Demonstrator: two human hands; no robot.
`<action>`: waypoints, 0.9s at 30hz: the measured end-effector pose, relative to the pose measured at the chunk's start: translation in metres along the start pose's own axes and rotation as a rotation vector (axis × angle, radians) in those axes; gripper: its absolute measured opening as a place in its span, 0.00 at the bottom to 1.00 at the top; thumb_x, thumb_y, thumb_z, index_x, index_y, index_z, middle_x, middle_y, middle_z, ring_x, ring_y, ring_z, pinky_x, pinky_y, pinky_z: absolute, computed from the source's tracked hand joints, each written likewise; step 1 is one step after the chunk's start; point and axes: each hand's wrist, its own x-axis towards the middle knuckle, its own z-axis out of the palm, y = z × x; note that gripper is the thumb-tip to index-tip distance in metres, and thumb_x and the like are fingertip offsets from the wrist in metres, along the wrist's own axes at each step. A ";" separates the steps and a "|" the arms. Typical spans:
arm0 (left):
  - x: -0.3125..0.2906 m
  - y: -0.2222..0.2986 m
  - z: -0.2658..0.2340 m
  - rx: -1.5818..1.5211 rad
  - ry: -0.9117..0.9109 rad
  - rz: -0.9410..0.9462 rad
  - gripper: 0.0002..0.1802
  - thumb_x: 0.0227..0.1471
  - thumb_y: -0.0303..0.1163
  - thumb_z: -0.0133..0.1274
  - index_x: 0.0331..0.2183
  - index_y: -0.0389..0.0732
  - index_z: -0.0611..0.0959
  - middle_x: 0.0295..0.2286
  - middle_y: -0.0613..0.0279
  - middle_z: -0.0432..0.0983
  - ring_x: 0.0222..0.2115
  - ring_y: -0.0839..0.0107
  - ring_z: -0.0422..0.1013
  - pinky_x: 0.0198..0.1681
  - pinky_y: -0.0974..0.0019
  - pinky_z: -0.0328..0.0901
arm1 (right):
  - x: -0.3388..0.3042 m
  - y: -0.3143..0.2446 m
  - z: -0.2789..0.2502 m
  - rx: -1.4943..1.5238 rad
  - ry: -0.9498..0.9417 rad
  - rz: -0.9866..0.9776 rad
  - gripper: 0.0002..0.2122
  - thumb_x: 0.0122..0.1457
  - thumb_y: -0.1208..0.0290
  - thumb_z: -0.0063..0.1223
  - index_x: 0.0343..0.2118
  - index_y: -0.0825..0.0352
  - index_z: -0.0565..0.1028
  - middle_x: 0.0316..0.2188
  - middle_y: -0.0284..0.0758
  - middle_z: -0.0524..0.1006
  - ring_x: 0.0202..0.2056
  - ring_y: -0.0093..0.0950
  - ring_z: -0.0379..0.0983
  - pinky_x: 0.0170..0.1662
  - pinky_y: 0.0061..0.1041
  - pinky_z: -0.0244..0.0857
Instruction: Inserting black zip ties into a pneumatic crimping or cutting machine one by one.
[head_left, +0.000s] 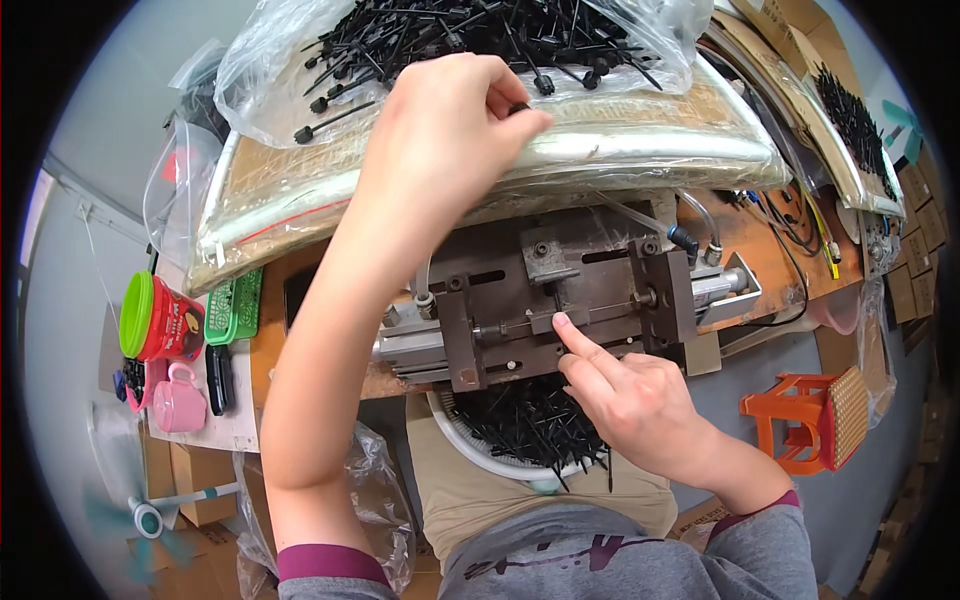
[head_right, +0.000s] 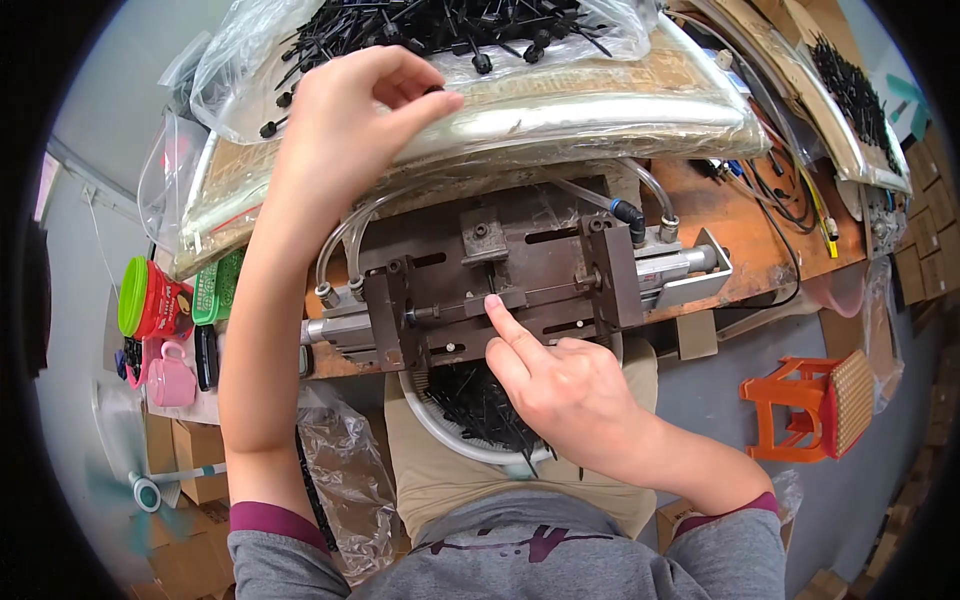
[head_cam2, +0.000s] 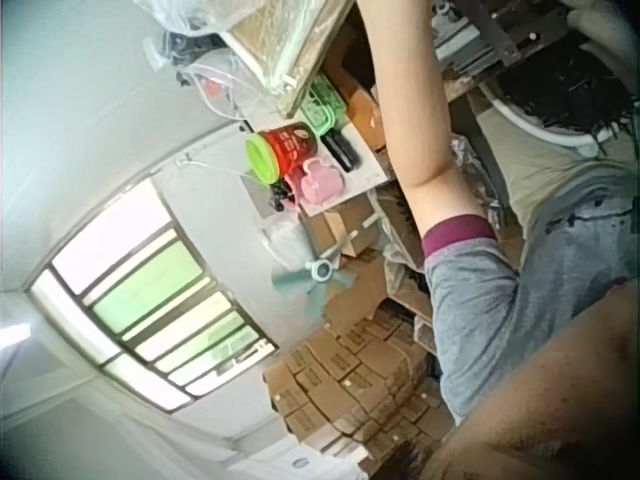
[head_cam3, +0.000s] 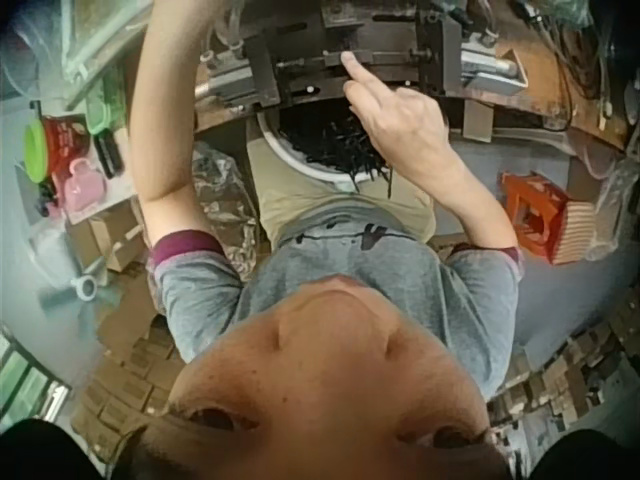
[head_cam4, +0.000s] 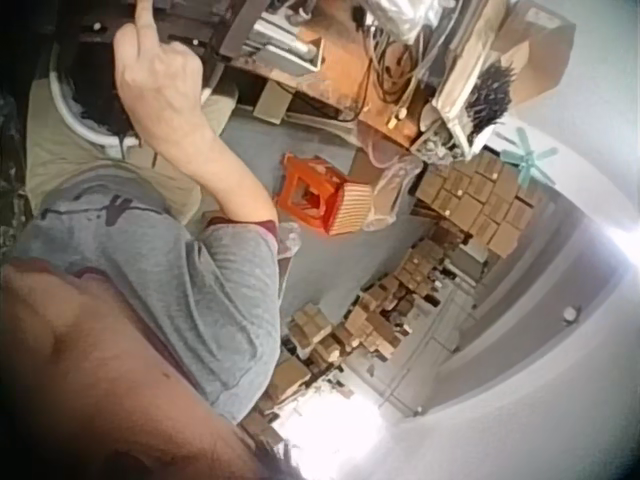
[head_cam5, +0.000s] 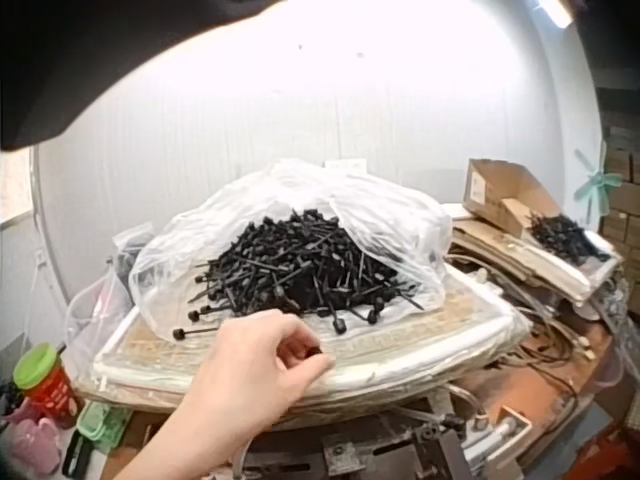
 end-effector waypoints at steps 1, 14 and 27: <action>-0.012 0.010 -0.007 -0.075 0.029 0.014 0.13 0.48 0.33 0.66 0.35 0.34 0.87 0.28 0.58 0.81 0.30 0.73 0.78 0.33 0.69 0.72 | 0.003 0.000 -0.005 -0.005 -0.027 -0.007 0.12 0.48 0.75 0.65 0.36 0.66 0.76 0.53 0.41 0.78 0.18 0.28 0.72 0.26 0.23 0.68; -0.166 0.072 0.004 -0.163 -0.088 -0.007 0.16 0.42 0.23 0.68 0.36 0.35 0.84 0.51 0.48 0.76 0.34 0.61 0.80 0.35 0.66 0.74 | 0.191 0.238 -0.054 -0.220 0.386 0.089 0.18 0.52 0.76 0.62 0.48 0.63 0.75 0.42 0.36 0.81 0.41 0.36 0.78 0.46 0.35 0.71; -0.180 0.072 0.046 0.069 -0.164 0.017 0.14 0.42 0.27 0.67 0.34 0.36 0.83 0.52 0.47 0.76 0.24 0.67 0.78 0.29 0.68 0.72 | 0.172 0.123 -0.057 0.044 0.232 0.115 0.11 0.50 0.67 0.65 0.34 0.66 0.82 0.33 0.40 0.81 0.39 0.38 0.78 0.47 0.34 0.71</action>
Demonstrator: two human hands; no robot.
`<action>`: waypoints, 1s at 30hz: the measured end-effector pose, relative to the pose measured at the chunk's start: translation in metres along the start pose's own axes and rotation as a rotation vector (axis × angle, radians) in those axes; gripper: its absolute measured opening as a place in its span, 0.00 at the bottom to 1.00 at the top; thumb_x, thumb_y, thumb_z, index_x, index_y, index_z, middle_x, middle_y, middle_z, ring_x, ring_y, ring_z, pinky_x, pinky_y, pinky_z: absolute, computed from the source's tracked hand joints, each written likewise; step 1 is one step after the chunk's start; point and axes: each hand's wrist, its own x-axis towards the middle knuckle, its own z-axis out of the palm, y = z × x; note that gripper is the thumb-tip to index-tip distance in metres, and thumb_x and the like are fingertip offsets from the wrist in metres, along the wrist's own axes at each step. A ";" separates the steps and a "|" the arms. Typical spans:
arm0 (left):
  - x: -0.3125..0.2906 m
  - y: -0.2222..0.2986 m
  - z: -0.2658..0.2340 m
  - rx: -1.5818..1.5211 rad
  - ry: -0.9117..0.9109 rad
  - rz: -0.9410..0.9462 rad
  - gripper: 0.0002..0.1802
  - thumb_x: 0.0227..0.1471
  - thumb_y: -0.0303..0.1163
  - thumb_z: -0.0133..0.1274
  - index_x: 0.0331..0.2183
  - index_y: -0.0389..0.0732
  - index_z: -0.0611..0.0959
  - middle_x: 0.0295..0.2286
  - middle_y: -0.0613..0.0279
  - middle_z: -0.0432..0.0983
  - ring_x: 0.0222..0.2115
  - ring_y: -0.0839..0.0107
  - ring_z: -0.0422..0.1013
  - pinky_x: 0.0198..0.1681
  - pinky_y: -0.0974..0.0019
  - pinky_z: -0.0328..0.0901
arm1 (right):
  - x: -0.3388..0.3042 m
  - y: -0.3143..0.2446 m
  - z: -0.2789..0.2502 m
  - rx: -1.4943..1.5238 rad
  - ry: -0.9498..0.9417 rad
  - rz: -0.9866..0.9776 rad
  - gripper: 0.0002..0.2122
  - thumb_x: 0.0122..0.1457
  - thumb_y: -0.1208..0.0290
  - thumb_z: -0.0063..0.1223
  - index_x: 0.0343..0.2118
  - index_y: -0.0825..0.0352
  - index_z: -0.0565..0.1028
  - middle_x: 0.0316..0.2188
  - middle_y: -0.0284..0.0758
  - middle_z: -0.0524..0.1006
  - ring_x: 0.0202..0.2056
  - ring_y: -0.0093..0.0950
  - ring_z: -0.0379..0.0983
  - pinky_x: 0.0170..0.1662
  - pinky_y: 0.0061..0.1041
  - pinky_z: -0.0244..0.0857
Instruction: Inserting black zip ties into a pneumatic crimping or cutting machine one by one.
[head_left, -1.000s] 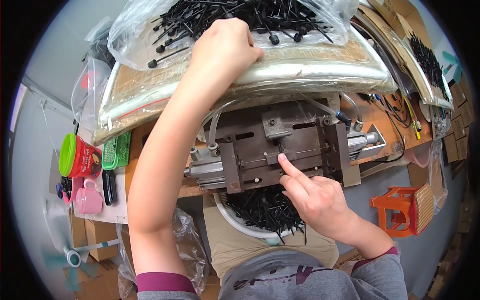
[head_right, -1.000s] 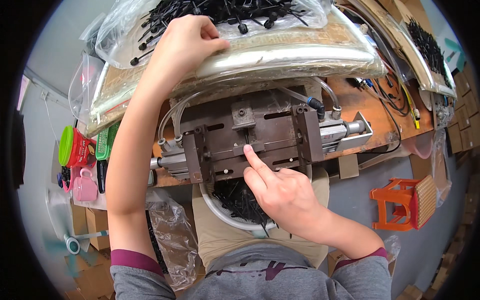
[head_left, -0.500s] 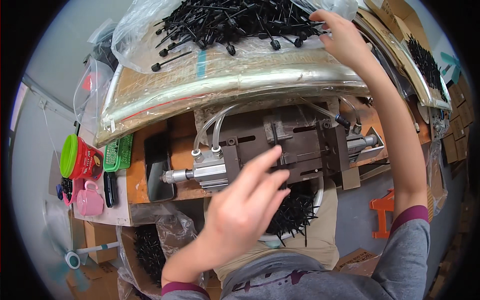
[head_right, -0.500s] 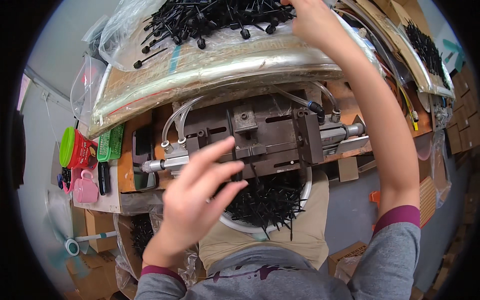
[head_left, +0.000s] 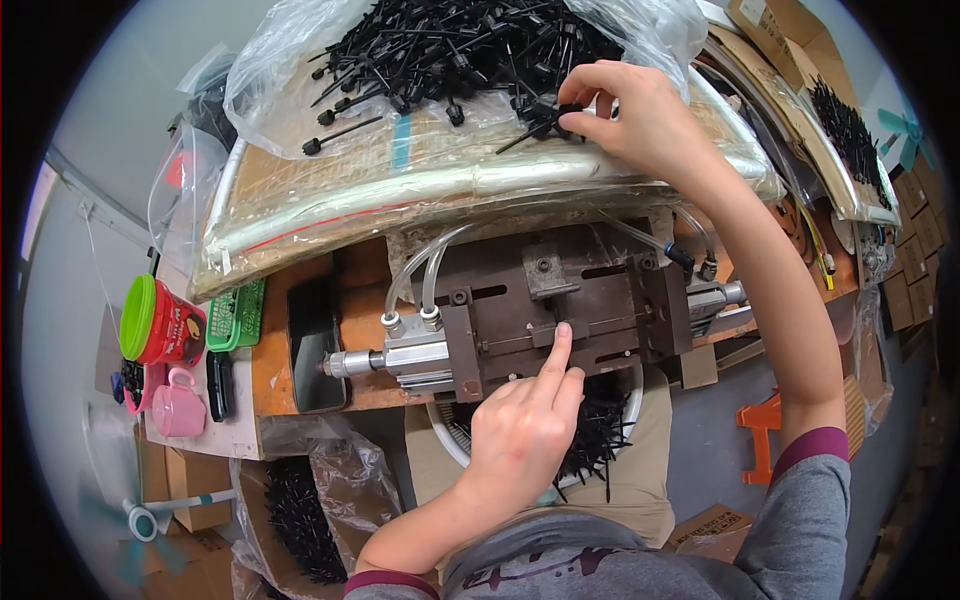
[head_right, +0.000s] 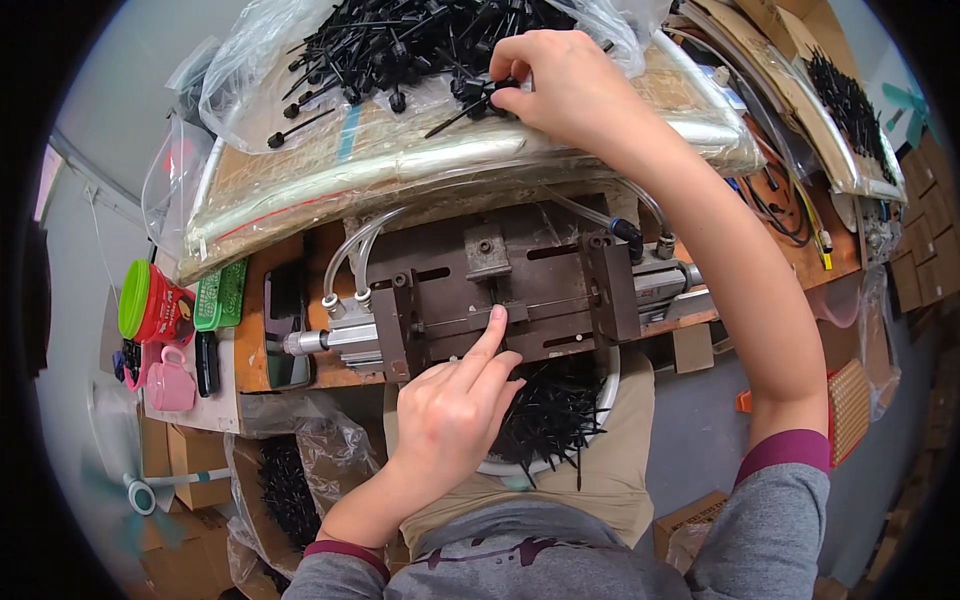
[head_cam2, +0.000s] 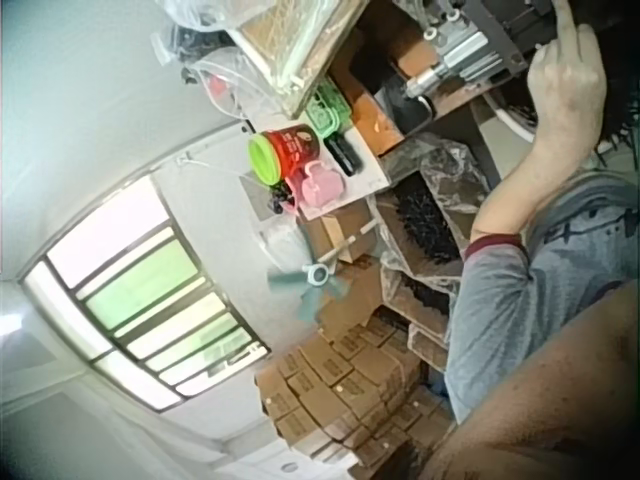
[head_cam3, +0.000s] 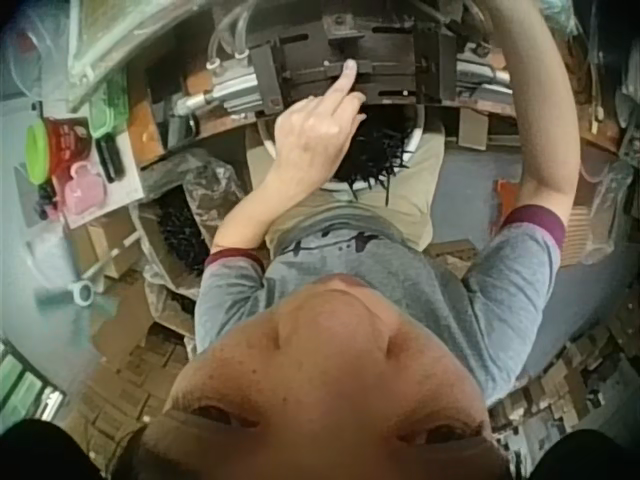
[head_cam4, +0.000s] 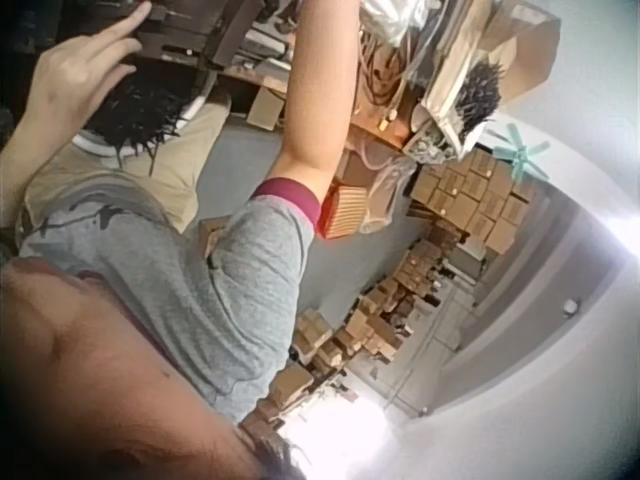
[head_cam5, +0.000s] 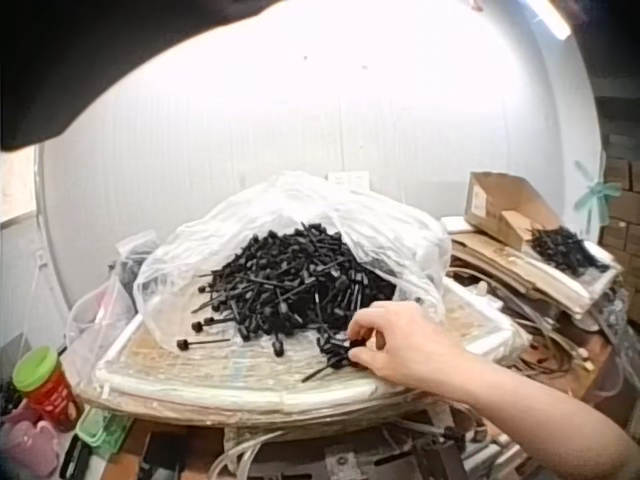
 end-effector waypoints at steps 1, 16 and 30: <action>0.000 0.001 0.000 0.021 -0.015 -0.003 0.14 0.42 0.28 0.67 0.34 0.36 0.83 0.52 0.47 0.76 0.24 0.66 0.78 0.29 0.68 0.72 | -0.002 0.002 0.001 -0.096 0.054 -0.110 0.10 0.50 0.68 0.65 0.36 0.64 0.82 0.35 0.37 0.79 0.42 0.37 0.76 0.49 0.34 0.70; 0.027 -0.009 -0.053 -0.832 0.376 -0.342 0.31 0.45 0.19 0.67 0.53 0.34 0.78 0.48 0.50 0.77 0.39 0.68 0.80 0.39 0.68 0.78 | -0.075 -0.046 0.003 0.003 0.352 -0.744 0.13 0.49 0.76 0.58 0.39 0.71 0.79 0.37 0.42 0.80 0.32 0.35 0.80 0.34 0.33 0.76; 0.004 0.002 -0.029 -0.241 0.163 -0.026 0.16 0.40 0.22 0.66 0.36 0.34 0.83 0.46 0.52 0.77 0.37 0.63 0.77 0.38 0.65 0.74 | -0.015 0.007 -0.011 -0.320 0.222 -0.358 0.14 0.49 0.85 0.51 0.38 0.65 0.80 0.38 0.34 0.81 0.42 0.35 0.77 0.45 0.33 0.72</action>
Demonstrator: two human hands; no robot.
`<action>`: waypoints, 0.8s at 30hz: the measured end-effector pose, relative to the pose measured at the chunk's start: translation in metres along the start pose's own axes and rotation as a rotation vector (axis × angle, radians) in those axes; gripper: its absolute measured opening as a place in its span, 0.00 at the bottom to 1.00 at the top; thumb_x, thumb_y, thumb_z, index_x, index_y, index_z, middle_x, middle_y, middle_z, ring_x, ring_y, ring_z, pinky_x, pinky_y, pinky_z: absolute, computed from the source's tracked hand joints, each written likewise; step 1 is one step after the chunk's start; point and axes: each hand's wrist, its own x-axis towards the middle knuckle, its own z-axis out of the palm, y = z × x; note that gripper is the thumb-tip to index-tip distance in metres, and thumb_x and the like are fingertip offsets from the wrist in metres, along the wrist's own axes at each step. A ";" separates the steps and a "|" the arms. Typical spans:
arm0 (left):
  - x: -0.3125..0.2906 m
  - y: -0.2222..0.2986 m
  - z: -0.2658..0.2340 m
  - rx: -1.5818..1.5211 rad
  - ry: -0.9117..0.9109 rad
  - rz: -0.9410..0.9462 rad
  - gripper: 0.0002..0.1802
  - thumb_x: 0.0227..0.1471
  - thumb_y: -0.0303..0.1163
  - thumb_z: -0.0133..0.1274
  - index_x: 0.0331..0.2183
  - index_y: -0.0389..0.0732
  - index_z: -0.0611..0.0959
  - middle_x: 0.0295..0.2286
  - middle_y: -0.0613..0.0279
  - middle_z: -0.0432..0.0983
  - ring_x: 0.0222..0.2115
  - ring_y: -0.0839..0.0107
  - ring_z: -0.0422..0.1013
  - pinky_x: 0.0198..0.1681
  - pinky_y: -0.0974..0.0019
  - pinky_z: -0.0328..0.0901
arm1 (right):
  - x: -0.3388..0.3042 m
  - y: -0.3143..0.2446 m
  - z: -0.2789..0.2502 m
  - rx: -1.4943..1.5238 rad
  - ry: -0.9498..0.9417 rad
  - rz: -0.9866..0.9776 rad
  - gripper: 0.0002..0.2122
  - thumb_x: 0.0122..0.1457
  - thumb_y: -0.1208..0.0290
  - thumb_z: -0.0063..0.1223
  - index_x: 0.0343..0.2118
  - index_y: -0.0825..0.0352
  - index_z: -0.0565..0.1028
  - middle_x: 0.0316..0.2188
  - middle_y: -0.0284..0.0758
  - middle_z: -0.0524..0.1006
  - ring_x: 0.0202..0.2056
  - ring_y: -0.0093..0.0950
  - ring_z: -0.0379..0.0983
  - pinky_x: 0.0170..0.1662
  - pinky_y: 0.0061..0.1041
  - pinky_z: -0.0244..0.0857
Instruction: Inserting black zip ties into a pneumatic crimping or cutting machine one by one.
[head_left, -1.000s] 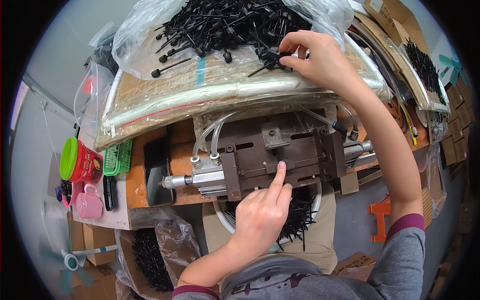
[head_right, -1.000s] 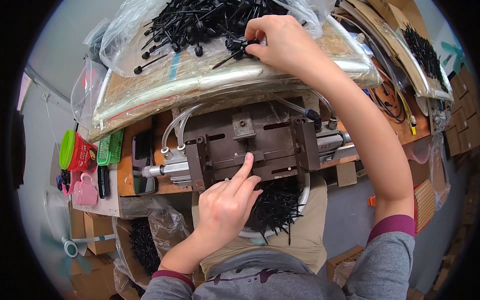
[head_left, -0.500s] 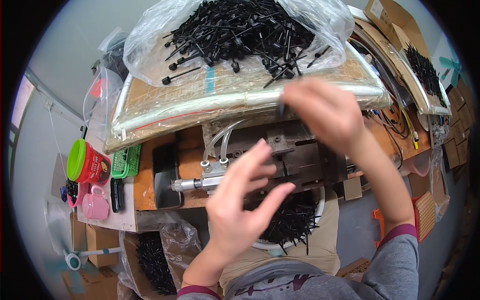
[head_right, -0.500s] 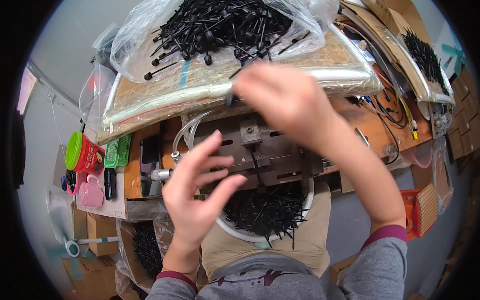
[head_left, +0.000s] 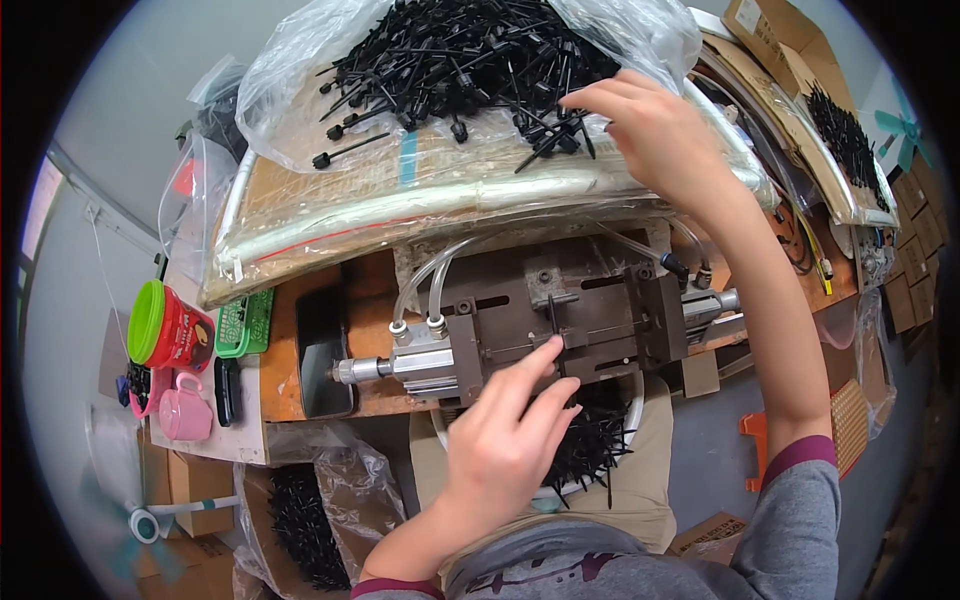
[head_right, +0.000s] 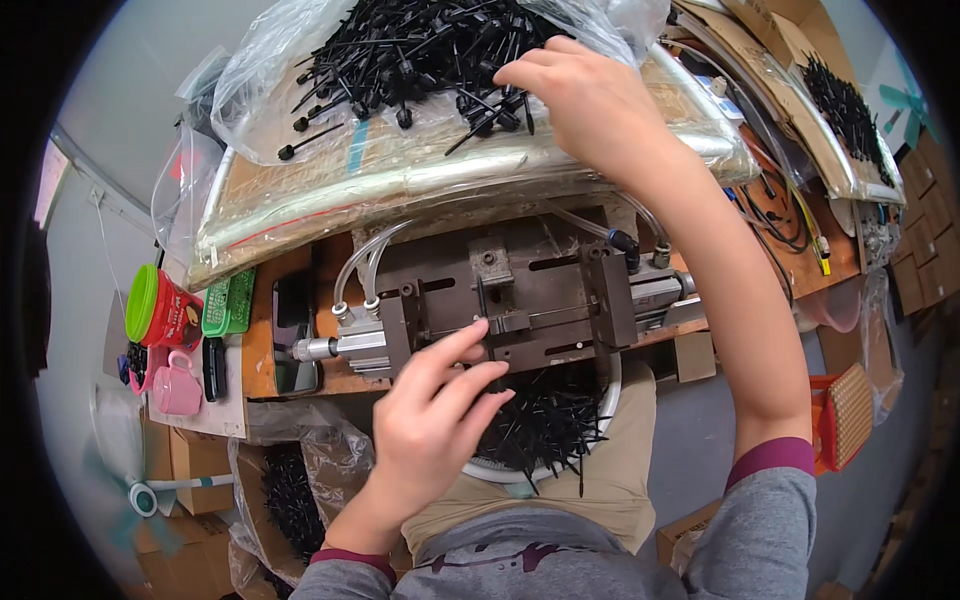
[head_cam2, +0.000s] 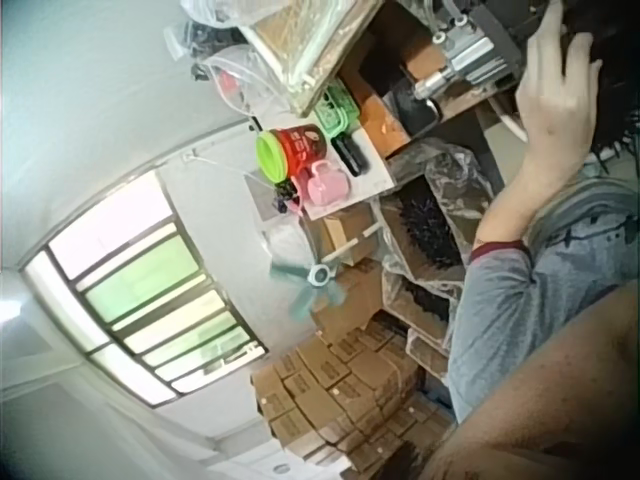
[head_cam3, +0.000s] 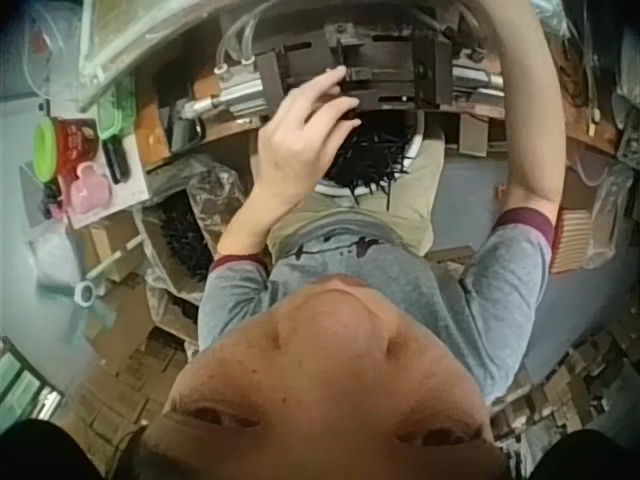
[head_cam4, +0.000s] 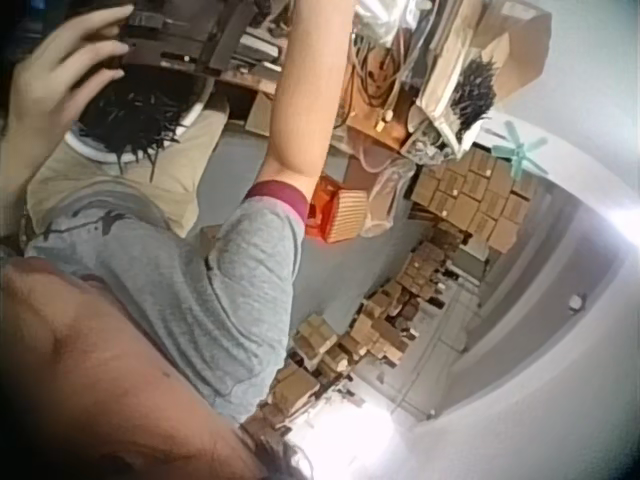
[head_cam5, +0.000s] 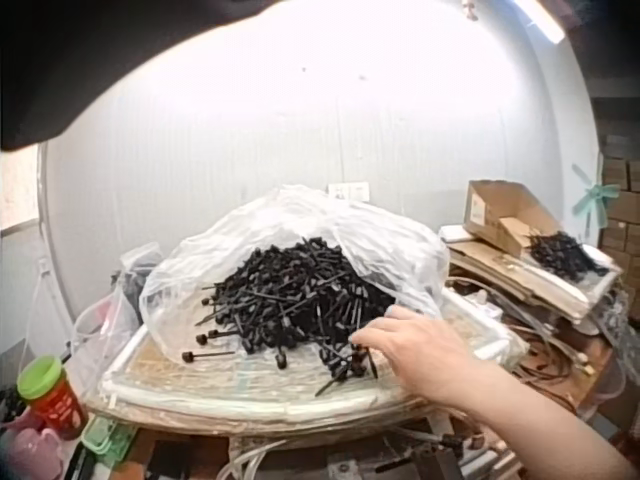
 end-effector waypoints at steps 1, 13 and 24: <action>-0.002 0.000 0.007 0.039 -0.027 0.003 0.16 0.40 0.23 0.67 0.36 0.35 0.84 0.48 0.50 0.77 0.36 0.63 0.77 0.37 0.65 0.74 | 0.003 0.002 0.006 0.022 -0.043 -0.016 0.13 0.50 0.84 0.52 0.38 0.65 0.80 0.38 0.35 0.81 0.42 0.36 0.77 0.44 0.34 0.72; -0.006 -0.005 0.025 0.252 -0.179 0.019 0.15 0.42 0.28 0.67 0.34 0.36 0.84 0.49 0.48 0.78 0.27 0.65 0.79 0.30 0.68 0.72 | 0.014 -0.033 0.006 0.417 0.055 0.132 0.08 0.53 0.76 0.59 0.36 0.69 0.78 0.32 0.38 0.81 0.32 0.33 0.79 0.38 0.30 0.73; 0.015 -0.008 0.003 0.059 0.241 0.105 0.26 0.37 0.21 0.72 0.43 0.36 0.85 0.42 0.52 0.80 0.32 0.66 0.79 0.33 0.68 0.75 | -0.081 -0.118 -0.060 1.330 -0.468 0.757 0.09 0.55 0.75 0.63 0.39 0.71 0.79 0.28 0.28 0.80 0.26 0.10 0.71 0.27 0.12 0.62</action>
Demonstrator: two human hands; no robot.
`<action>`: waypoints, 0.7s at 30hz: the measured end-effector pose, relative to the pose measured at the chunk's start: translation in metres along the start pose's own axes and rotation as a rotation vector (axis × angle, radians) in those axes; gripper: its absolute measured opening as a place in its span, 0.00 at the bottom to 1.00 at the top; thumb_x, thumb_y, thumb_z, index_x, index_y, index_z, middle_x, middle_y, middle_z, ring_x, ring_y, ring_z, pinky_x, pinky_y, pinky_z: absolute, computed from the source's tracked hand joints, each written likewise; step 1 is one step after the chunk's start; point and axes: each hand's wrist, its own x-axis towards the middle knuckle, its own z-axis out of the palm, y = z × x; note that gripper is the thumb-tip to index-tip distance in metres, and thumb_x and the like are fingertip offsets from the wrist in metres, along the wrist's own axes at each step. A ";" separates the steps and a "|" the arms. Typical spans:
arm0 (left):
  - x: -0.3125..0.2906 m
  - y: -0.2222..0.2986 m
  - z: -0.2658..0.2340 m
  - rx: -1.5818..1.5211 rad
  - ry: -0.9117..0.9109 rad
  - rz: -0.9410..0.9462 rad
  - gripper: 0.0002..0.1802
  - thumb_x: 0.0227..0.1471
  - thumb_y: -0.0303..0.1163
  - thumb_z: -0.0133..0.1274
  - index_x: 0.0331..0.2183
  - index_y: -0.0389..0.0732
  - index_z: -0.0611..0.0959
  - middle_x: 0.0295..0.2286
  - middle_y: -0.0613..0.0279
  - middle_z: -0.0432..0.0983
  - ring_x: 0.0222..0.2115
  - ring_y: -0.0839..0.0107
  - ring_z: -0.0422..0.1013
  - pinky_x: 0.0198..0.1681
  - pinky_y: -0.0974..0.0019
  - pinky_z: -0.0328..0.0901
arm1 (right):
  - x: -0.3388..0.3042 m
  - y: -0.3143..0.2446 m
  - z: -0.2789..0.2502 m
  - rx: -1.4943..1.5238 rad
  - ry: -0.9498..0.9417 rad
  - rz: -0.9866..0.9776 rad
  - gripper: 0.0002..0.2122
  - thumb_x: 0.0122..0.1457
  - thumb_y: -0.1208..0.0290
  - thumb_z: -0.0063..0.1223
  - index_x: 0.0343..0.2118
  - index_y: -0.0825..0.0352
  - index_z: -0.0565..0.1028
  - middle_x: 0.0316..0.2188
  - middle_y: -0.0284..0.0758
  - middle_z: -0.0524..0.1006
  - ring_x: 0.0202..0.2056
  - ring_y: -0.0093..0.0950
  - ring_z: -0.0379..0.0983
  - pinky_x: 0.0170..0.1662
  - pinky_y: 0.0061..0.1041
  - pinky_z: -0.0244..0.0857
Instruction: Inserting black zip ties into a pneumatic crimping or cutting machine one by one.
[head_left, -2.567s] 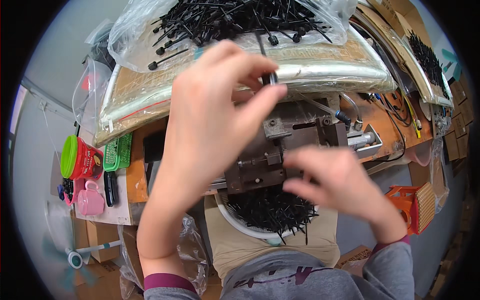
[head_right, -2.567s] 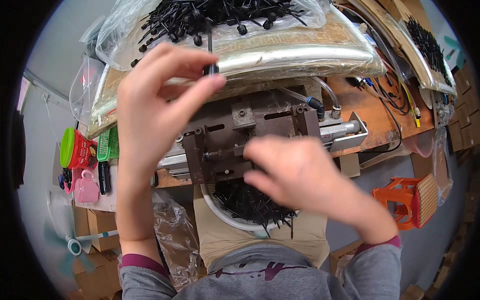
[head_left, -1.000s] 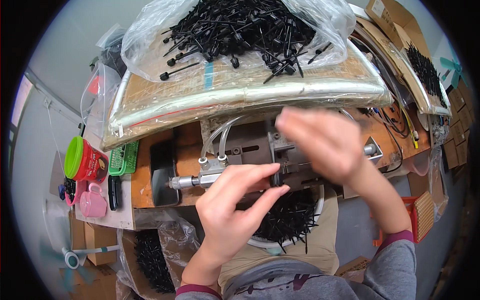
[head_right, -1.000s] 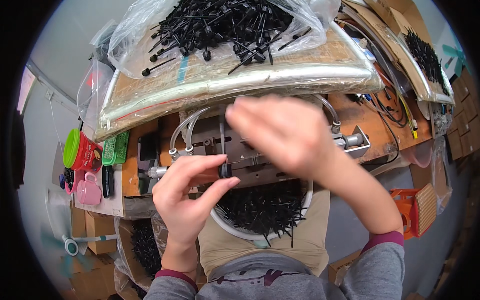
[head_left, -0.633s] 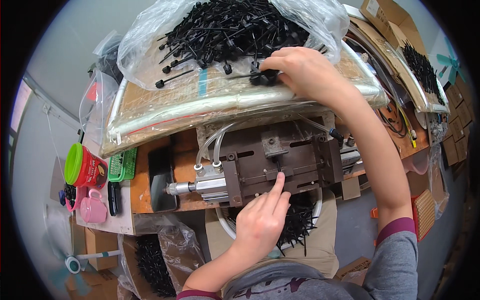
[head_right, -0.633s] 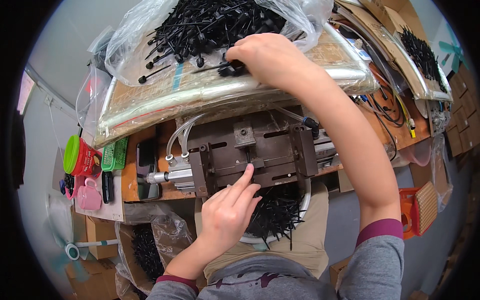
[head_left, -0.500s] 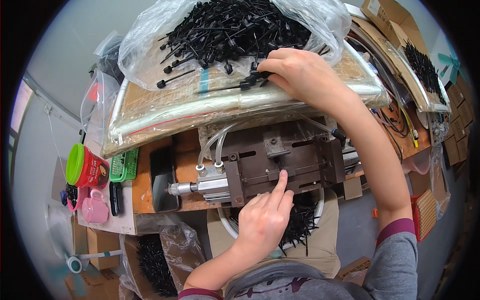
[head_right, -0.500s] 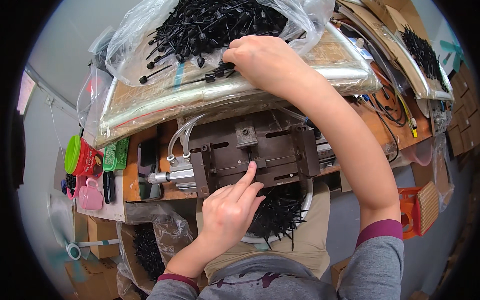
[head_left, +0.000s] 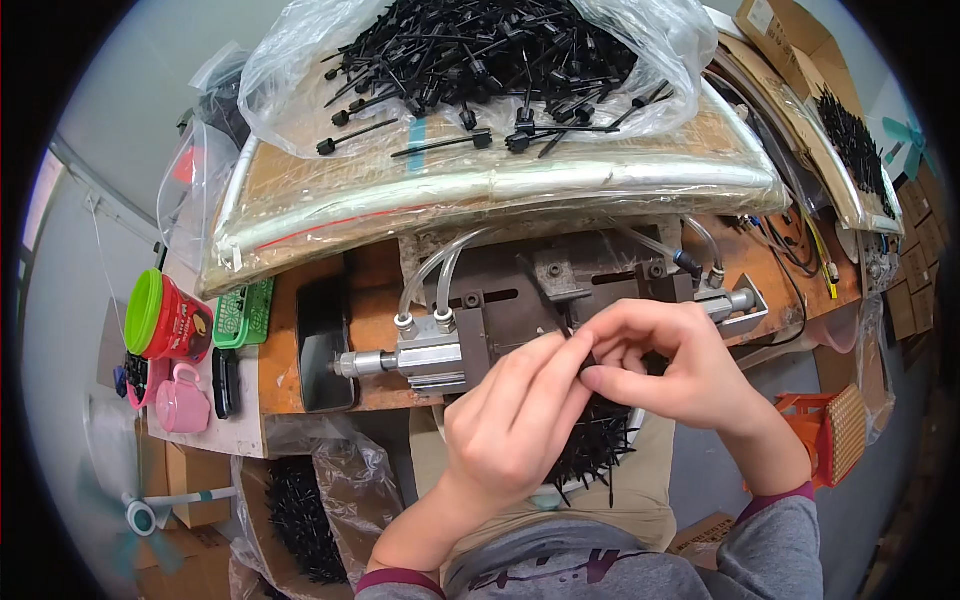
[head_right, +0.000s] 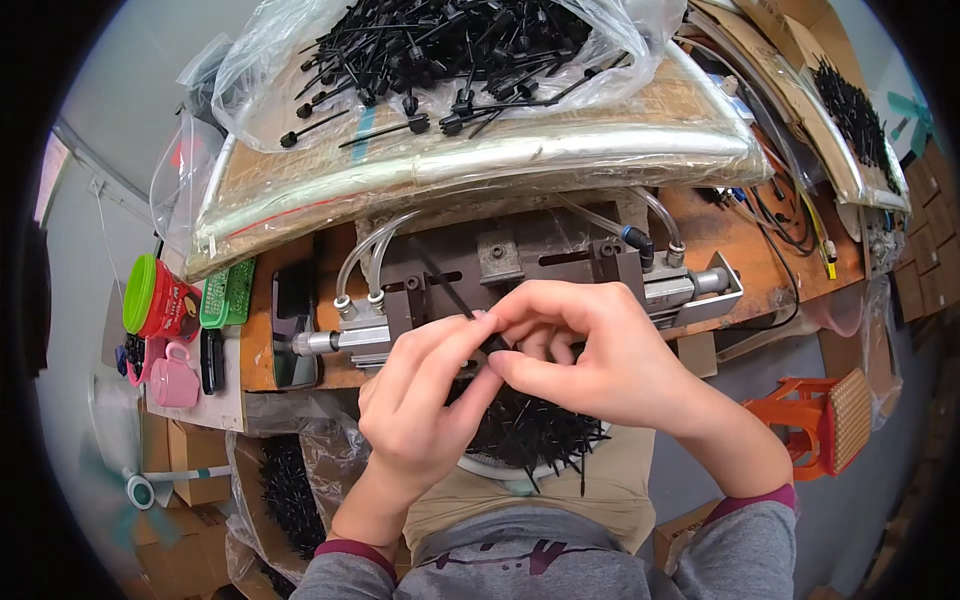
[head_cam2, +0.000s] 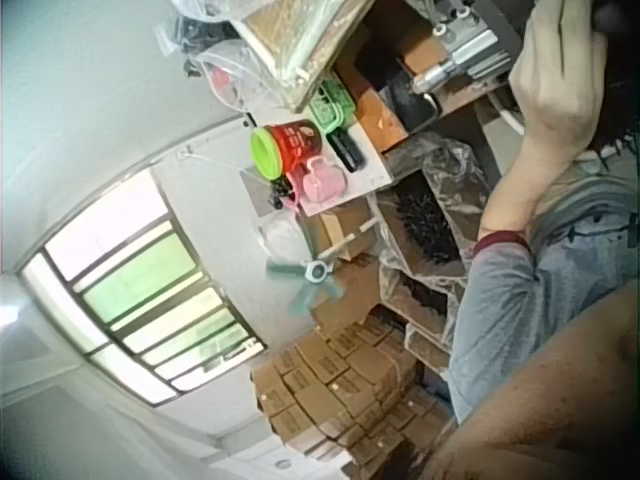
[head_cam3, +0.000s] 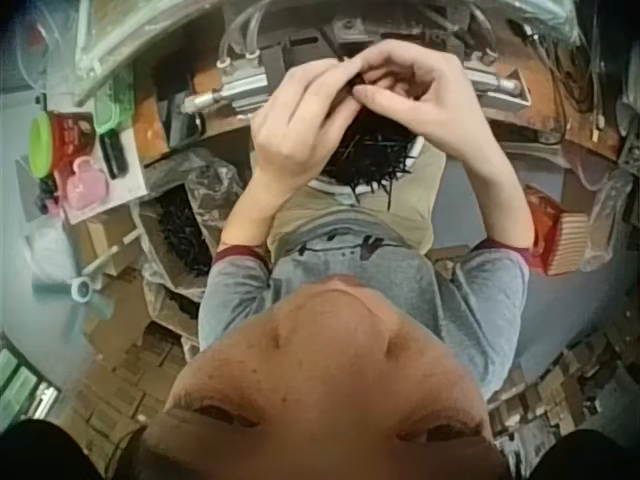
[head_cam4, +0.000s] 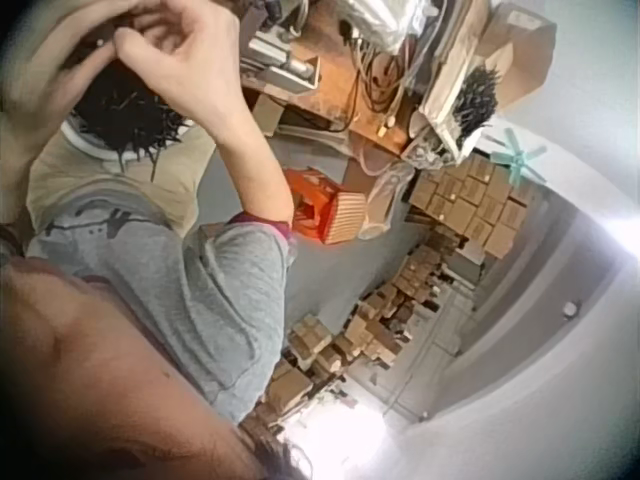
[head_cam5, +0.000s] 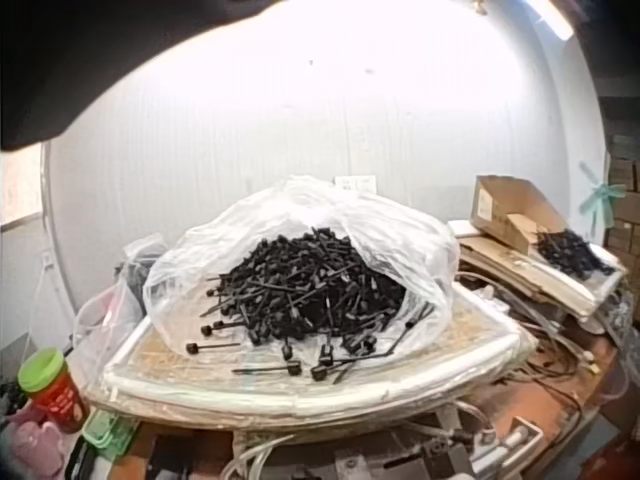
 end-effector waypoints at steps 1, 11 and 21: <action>0.001 0.000 -0.003 -0.022 -0.006 -0.002 0.24 0.38 0.20 0.71 0.42 0.36 0.85 0.42 0.52 0.80 0.32 0.66 0.79 0.33 0.68 0.75 | 0.001 -0.002 -0.001 -0.066 0.010 -0.063 0.10 0.56 0.72 0.63 0.39 0.70 0.80 0.29 0.29 0.81 0.25 0.13 0.71 0.26 0.16 0.63; -0.026 0.013 0.002 0.050 -0.330 -0.079 0.16 0.39 0.23 0.67 0.35 0.35 0.83 0.53 0.48 0.74 0.35 0.60 0.78 0.37 0.65 0.74 | 0.151 -0.022 -0.075 -1.307 0.365 -0.893 0.09 0.50 0.80 0.58 0.36 0.65 0.79 0.31 0.35 0.77 0.35 0.35 0.80 0.38 0.32 0.75; -0.028 0.005 0.019 0.161 -0.416 -0.081 0.14 0.40 0.25 0.67 0.33 0.35 0.83 0.52 0.46 0.76 0.25 0.65 0.78 0.31 0.68 0.72 | 0.162 -0.032 -0.068 -1.453 0.063 -0.690 0.09 0.47 0.80 0.62 0.34 0.68 0.78 0.34 0.35 0.77 0.38 0.38 0.79 0.40 0.35 0.75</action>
